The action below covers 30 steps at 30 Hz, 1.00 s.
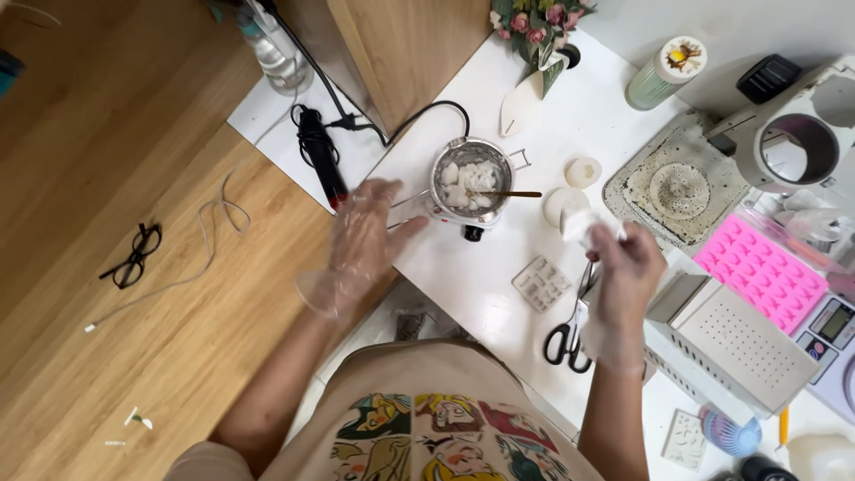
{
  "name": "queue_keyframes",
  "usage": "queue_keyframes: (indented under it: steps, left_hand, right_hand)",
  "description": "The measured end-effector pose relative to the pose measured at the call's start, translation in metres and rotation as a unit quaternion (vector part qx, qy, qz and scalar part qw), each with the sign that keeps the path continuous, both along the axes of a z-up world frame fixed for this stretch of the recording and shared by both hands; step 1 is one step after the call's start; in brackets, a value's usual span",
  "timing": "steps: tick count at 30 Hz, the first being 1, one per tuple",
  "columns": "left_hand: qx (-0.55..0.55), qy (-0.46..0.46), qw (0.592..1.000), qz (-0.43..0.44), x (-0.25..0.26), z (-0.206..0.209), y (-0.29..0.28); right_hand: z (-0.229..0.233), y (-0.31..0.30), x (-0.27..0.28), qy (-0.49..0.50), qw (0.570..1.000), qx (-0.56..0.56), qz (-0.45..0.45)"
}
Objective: Preparing and stirring wax in a small melting pot on a heating plate at a workbench.
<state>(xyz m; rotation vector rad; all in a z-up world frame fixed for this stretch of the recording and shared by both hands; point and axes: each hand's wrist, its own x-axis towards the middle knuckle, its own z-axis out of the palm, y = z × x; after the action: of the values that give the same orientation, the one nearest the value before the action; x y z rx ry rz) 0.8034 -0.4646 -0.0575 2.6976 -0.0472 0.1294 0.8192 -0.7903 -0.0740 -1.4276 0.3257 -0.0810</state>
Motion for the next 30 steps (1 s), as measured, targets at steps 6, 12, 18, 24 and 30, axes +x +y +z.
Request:
queue_keyframes:
  steps: [6, 12, 18, 24, 30]
  left_hand:
    - [-0.565, 0.248, 0.786, -0.046, -0.029, -0.012, -0.055]
    - [-0.713, 0.204, 0.667, -0.069, -0.04, -0.004, -0.024]
    - [-0.617, 0.13, 0.776, 0.012, -0.014, -0.001, 0.063]
    - [-0.585, 0.063, 0.803, 0.097, 0.024, -0.05, 0.124]
    - [-0.408, -0.068, 0.91, -0.042, 0.068, -0.119, 0.102]
  right_hand:
    - [0.048, 0.081, -0.077, -0.32, 0.863, -0.39, -0.009]
    - [0.067, 0.136, -0.088, -0.382, 0.775, -0.5, 0.061]
    - [-0.034, 0.183, -0.091, 0.043, 0.996, -0.021, 0.072]
    - [-0.059, 0.272, -0.032, 0.305, 0.877, 0.365, 0.067]
    - [-0.113, 0.236, -0.035, 0.136, 0.919, 0.357, 0.097]
